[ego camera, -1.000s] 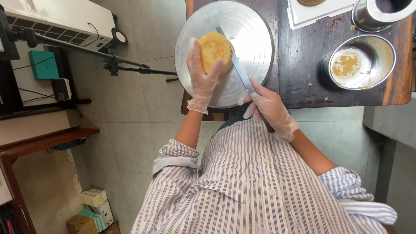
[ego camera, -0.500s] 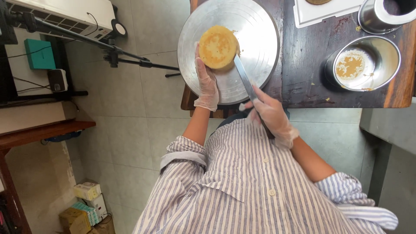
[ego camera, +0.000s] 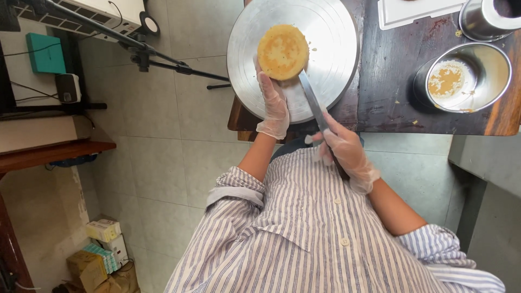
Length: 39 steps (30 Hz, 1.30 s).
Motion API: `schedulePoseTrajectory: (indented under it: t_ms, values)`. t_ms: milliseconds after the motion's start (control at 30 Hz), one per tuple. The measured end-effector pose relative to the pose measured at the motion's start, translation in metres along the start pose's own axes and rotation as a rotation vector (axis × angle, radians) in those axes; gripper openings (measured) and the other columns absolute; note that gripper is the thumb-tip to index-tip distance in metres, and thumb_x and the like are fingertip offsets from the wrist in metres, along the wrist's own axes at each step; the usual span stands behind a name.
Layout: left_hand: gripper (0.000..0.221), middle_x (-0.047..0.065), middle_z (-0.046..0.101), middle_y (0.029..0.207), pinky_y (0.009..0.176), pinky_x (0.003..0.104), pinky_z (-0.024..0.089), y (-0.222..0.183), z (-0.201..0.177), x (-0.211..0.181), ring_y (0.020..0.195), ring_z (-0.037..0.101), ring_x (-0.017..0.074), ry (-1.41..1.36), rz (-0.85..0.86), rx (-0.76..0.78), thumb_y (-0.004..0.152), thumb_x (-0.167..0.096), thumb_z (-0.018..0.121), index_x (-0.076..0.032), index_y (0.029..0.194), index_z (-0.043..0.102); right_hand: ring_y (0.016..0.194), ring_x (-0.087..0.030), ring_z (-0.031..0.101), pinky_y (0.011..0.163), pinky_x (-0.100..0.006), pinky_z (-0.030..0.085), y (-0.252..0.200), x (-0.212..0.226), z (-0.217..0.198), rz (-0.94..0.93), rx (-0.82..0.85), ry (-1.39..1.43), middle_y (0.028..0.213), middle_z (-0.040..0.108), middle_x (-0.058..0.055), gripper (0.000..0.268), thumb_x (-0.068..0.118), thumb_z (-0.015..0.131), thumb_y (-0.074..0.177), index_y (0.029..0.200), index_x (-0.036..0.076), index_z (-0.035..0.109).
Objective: The recorder is preparing cake layers by removing them from molds, slicing them, and filling a piping bag with frosting from the refrigerator.
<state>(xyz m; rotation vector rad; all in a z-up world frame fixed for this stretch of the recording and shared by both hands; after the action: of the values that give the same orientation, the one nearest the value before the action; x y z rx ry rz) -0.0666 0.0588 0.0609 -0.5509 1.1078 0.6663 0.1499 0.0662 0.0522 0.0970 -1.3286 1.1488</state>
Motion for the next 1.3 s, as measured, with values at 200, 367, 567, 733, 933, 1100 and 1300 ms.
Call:
schedulePoseTrajectory:
  t_ms: [200,367,567,733,933,1100,1300]
  values:
    - [0.100,0.008,0.030,0.165,0.131,0.043,0.016,-0.016,0.020,-0.030,0.158,0.022,0.0225,-0.004,-0.013,0.063,0.093,-0.083,0.047,-0.013,0.161,0.024,0.059,-0.013,0.063,0.049,-0.023,0.048,0.030,0.052,0.023,-0.035,0.011,-0.015,0.099,0.066,-0.010,0.058,0.010,0.041,0.101,0.160,0.010,0.038]
    - [0.098,0.007,0.031,0.164,0.131,0.041,0.015,-0.021,0.024,-0.029,0.157,0.023,0.0218,-0.024,-0.009,0.057,0.093,-0.082,0.046,-0.014,0.159,0.025,0.059,-0.012,0.062,0.048,-0.023,0.047,0.019,0.025,0.015,-0.040,0.030,0.008,0.099,0.067,-0.011,0.058,0.010,0.042,0.102,0.160,0.010,0.037]
    - [0.094,0.008,0.034,0.161,0.131,0.042,0.018,-0.024,0.022,-0.016,0.155,0.027,0.0232,-0.066,0.038,0.060,0.096,-0.080,0.047,-0.012,0.159,0.027,0.059,-0.011,0.060,0.048,-0.023,0.046,0.016,-0.007,0.004,-0.008,0.018,0.030,0.097,0.070,-0.011,0.056,0.009,0.046,0.103,0.159,0.008,0.040]
    - [0.094,0.007,0.032,0.161,0.130,0.042,0.018,-0.033,0.022,-0.028,0.154,0.027,0.0221,-0.076,0.002,0.090,0.096,-0.079,0.045,-0.013,0.159,0.026,0.059,-0.013,0.065,0.047,-0.023,0.046,0.028,0.054,0.030,-0.021,0.034,-0.040,0.097,0.067,-0.009,0.055,0.012,0.041,0.102,0.158,0.010,0.041]
    - [0.107,0.008,0.019,0.168,0.132,0.038,0.009,-0.022,-0.008,-0.016,0.159,0.015,0.0207,0.032,-0.103,-0.026,0.093,-0.083,0.041,-0.007,0.163,0.014,0.059,-0.012,0.064,0.049,-0.022,0.048,0.022,0.039,0.022,-0.062,0.091,-0.038,0.096,0.069,-0.010,0.057,0.012,0.040,0.102,0.160,0.011,0.036]
    - [0.121,0.014,0.018,0.172,0.130,0.039,0.006,-0.013,-0.008,-0.024,0.160,0.013,0.0257,0.104,-0.145,0.035,0.087,-0.092,0.028,-0.004,0.167,0.010,0.059,-0.010,0.059,0.047,-0.023,0.046,0.004,0.006,0.013,0.031,0.076,0.098,0.093,0.069,-0.012,0.058,0.011,0.046,0.101,0.159,0.006,0.038]
    - [0.122,0.012,0.017,0.172,0.131,0.039,0.004,-0.016,-0.003,-0.028,0.161,0.011,0.0246,0.133,-0.161,0.063,0.084,-0.093,0.028,-0.005,0.166,0.010,0.061,-0.010,0.059,0.052,-0.021,0.048,0.043,0.021,0.027,-0.083,0.093,-0.029,0.097,0.070,-0.011,0.057,0.010,0.044,0.103,0.160,0.007,0.041]
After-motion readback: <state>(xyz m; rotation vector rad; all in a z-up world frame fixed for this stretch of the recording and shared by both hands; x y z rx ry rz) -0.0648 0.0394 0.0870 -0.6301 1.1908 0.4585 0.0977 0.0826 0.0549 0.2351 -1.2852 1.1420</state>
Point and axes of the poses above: each hand's wrist, its own y-axis towards the middle knuckle, its own z-axis out of the palm, x = y × z, the point moved 3 cm from there along y, towards the middle knuckle
